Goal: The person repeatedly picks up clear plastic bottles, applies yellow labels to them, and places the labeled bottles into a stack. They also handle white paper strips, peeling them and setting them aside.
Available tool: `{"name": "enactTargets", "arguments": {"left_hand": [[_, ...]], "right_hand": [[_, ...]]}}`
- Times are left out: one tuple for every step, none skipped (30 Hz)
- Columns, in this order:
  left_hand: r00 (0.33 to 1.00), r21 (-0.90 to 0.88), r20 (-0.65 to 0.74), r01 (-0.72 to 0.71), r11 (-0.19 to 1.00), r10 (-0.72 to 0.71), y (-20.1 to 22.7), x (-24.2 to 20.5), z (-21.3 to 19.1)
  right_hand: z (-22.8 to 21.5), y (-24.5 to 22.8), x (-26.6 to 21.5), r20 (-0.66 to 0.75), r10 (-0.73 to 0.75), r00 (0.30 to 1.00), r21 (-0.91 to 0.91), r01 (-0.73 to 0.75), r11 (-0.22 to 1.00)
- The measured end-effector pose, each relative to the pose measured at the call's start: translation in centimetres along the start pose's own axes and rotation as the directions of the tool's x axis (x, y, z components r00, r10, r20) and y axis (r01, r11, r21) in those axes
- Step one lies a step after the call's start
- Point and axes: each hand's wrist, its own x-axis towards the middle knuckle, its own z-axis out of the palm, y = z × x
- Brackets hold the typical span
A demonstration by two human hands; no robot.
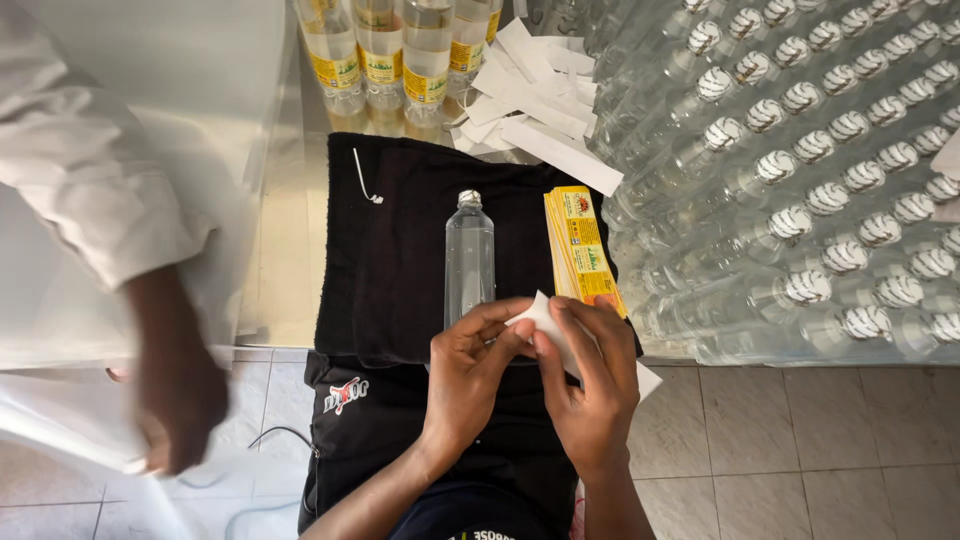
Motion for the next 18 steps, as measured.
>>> {"name": "enactTargets", "arguments": {"left_hand": [[1.000,-0.001,-0.006,-0.004,1.000,0.004,-0.2,0.1,-0.2],[1.000,0.018,0.010,0.009,1.000,-0.009,-0.4,0.0,-0.4],[0.999,0.038,0.026,0.021,0.999,-0.022,-0.7,0.0,-0.6],[0.999,0.038,0.023,0.026,0.999,-0.027,-0.6,0.2,-0.7],[0.997,0.066,0.082,-0.016,0.998,0.011,-0.5,0.3,-0.8],[0.988,0.091,0.148,-0.059,0.994,0.045,-0.6,0.5,-0.8],[0.988,0.092,0.150,-0.053,0.994,0.038,-0.5,0.3,-0.8],[0.986,0.127,0.161,-0.053,0.991,0.032,-0.4,0.2,-0.8],[0.985,0.161,0.172,-0.053,0.985,0.025,-0.3,0.1,-0.8],[0.984,0.162,0.176,-0.049,0.986,0.020,-0.3,0.1,-0.8],[0.982,0.175,0.186,-0.063,0.983,0.030,-0.3,0.0,-0.9],[0.980,0.187,0.193,-0.077,0.979,0.041,-0.3,0.0,-1.1],[0.980,0.188,0.195,-0.074,0.979,0.037,0.0,0.0,-1.3],[0.980,0.225,0.187,-0.112,0.968,0.070,0.2,0.1,-1.4],[0.978,0.262,0.180,-0.149,0.954,0.103,0.4,0.1,-1.5],[0.979,0.262,0.176,-0.149,0.953,0.105,0.4,0.3,-2.2],[0.991,0.306,0.064,-0.131,0.943,0.117,0.4,0.5,-2.9],[0.989,0.349,-0.052,-0.110,0.931,0.136,0.6,0.7,-3.7]], "right_hand": [[0.1,-0.1,-0.2,0.003,-0.005,1.000,0.004,0.005,1.000],[0.1,-0.3,-0.4,0.008,0.063,0.998,0.077,-0.063,0.995],[0.1,-0.4,-0.7,0.019,0.130,0.991,0.149,-0.132,0.980],[0.1,-0.5,-0.7,0.024,0.134,0.991,0.150,-0.136,0.979],[0.0,-0.6,-0.8,0.047,0.290,0.956,0.255,-0.292,0.922],[-0.1,-0.6,-0.9,0.083,0.438,0.895,0.350,-0.438,0.828],[-0.3,-0.4,-1.0,0.083,0.444,0.892,0.347,-0.443,0.827],[-0.3,-0.2,-0.9,0.091,0.469,0.879,0.392,-0.464,0.794],[-0.4,0.0,-0.9,0.099,0.493,0.864,0.437,-0.483,0.759],[-0.4,0.2,-1.2,0.097,0.498,0.862,0.435,-0.487,0.758],[-0.4,0.3,-1.5,0.130,0.546,0.827,0.488,-0.533,0.691],[-0.4,0.5,-1.7,0.168,0.588,0.791,0.538,-0.573,0.618],[0.0,0.7,-2.1,0.167,0.591,0.789,0.536,-0.576,0.617],[0.4,1.0,-2.5,0.057,0.589,0.806,0.560,-0.515,0.649],[0.8,1.3,-2.8,-0.053,0.582,0.812,0.575,-0.451,0.682],[0.7,2.0,-3.6,-0.049,0.581,0.813,0.577,-0.451,0.681],[0.7,2.7,-4.3,-0.170,0.552,0.816,0.565,-0.378,0.733],[0.8,3.5,-5.0,-0.285,0.514,0.809,0.546,-0.303,0.781]]}}
